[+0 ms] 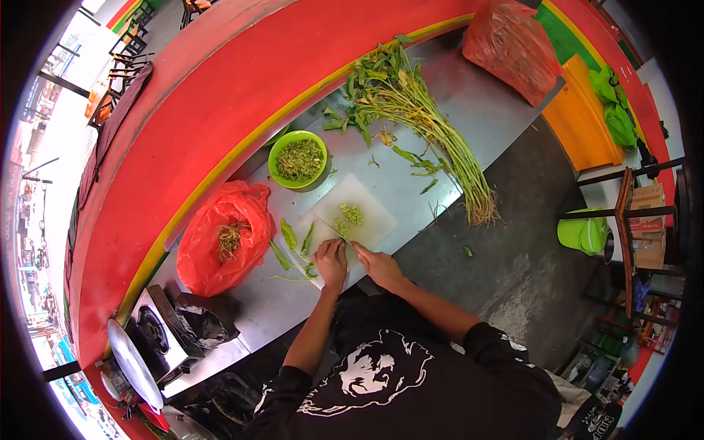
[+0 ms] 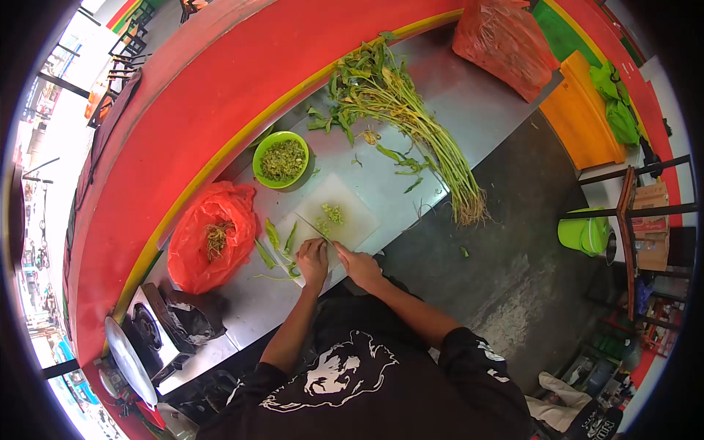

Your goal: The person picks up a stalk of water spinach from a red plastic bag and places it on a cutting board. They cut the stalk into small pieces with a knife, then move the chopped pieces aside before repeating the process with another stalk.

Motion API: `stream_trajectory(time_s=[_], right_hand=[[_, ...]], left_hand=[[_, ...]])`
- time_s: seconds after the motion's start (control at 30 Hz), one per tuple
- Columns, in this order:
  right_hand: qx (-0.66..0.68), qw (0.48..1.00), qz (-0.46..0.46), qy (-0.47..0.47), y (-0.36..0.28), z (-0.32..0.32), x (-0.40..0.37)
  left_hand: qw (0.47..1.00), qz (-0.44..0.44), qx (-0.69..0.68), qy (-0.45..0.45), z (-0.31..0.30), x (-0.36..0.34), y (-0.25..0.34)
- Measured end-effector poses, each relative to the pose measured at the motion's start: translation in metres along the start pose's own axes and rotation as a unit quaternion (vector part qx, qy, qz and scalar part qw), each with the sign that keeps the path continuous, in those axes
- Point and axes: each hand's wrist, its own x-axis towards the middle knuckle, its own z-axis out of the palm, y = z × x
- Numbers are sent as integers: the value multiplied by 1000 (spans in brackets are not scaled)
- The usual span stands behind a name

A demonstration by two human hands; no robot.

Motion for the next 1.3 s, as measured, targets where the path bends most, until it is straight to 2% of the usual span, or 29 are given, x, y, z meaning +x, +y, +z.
stream_trajectory(time_s=[0.23,0.33,0.5,0.7,0.9,1.07,1.2,1.3], right_hand=[[12,999,-12,29,-6,8,15],[33,999,-1,10,-7,1,4],[-12,1000,23,-13,0,1,-5],[28,999,-22,23,-7,4,12],[1,1000,17,-10,0,-7,-11],[-8,1000,3,5,5,8,1],[21,999,28,-25,-4,-5,2],[31,1000,5,-2,0,-8,-11]], left_hand=[[1000,15,11,-2,0,-1,0],[1000,9,12,2,1,0,-3],[1000,3,19,1,1,-3,1],[1000,-1,8,3,1,-1,-1],[1000,1,10,6,1,0,0],[1000,18,22,3,-1,-7,1],[1000,-4,7,-5,1,0,-2],[1000,-8,15,0,1,0,-1]])
